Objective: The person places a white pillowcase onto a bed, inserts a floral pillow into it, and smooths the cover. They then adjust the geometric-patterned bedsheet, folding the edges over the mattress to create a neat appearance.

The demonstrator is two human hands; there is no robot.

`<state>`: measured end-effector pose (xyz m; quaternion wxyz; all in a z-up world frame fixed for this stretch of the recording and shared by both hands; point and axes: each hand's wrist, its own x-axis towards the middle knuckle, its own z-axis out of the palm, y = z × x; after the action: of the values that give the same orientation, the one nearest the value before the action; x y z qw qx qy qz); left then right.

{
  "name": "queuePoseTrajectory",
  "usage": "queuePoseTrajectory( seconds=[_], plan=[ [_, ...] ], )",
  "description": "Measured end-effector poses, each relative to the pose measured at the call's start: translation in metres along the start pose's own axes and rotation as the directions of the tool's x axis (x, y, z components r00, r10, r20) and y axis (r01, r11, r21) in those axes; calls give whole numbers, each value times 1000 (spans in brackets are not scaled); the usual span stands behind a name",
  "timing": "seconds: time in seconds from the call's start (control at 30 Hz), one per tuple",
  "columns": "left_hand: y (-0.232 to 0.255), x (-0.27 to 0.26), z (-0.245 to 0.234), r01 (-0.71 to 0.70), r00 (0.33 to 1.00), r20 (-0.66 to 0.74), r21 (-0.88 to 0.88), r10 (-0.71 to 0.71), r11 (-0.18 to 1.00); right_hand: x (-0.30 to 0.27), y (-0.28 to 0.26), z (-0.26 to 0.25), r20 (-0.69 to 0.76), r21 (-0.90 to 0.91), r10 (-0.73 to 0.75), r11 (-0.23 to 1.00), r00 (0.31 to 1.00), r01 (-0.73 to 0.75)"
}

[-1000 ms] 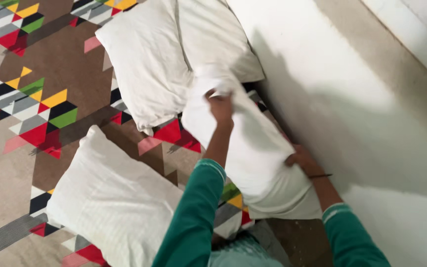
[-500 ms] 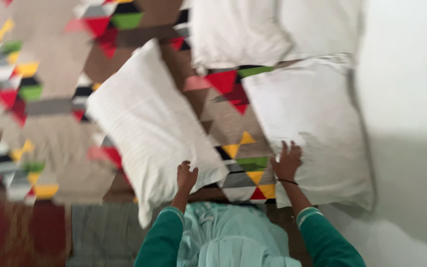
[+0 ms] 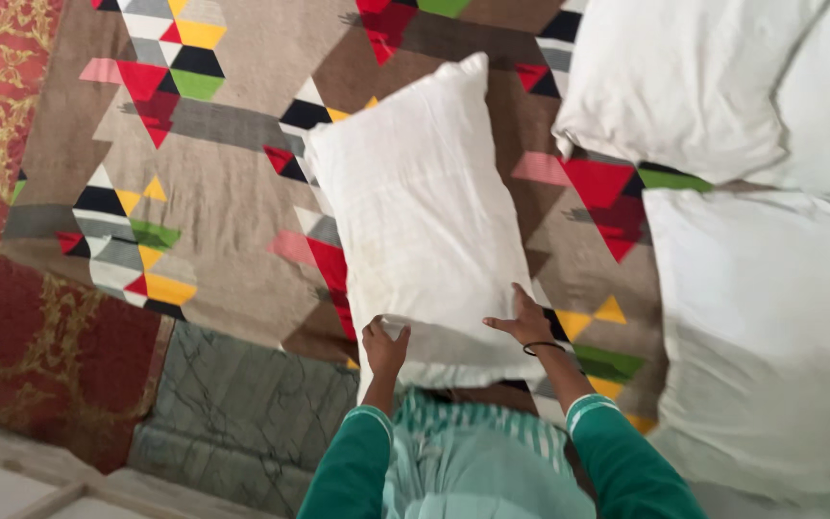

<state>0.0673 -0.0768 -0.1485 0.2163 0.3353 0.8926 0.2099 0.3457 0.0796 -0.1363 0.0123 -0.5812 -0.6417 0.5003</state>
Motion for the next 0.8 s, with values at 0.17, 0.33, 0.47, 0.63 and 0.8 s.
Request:
queuePoseTrajectory(
  seconds=[0.17, 0.33, 0.47, 0.63, 0.8],
  plan=[
    [-13, 89, -2, 268, 954, 224, -353, -197, 896, 52, -26, 7, -87, 257, 203, 950, 975, -175],
    [-11, 134, -16, 579, 769, 526, -330, -364, 746, 59, -44, 11, -43, 317, 430, 862, 902, -396],
    [5, 147, -27, 664, 682, 629, -317, -374, 677, 37, -56, 12, -141, 395, 353, 877, 925, -274],
    [47, 140, -54, 681, 695, 656, -469, -295, 563, 15, -64, -25, -348, 560, 222, 828, 911, 12],
    [136, 57, -99, 650, 743, 666, -695, -63, 309, -52, -42, -94, -590, 223, 196, 972, 784, -75]
  ],
)
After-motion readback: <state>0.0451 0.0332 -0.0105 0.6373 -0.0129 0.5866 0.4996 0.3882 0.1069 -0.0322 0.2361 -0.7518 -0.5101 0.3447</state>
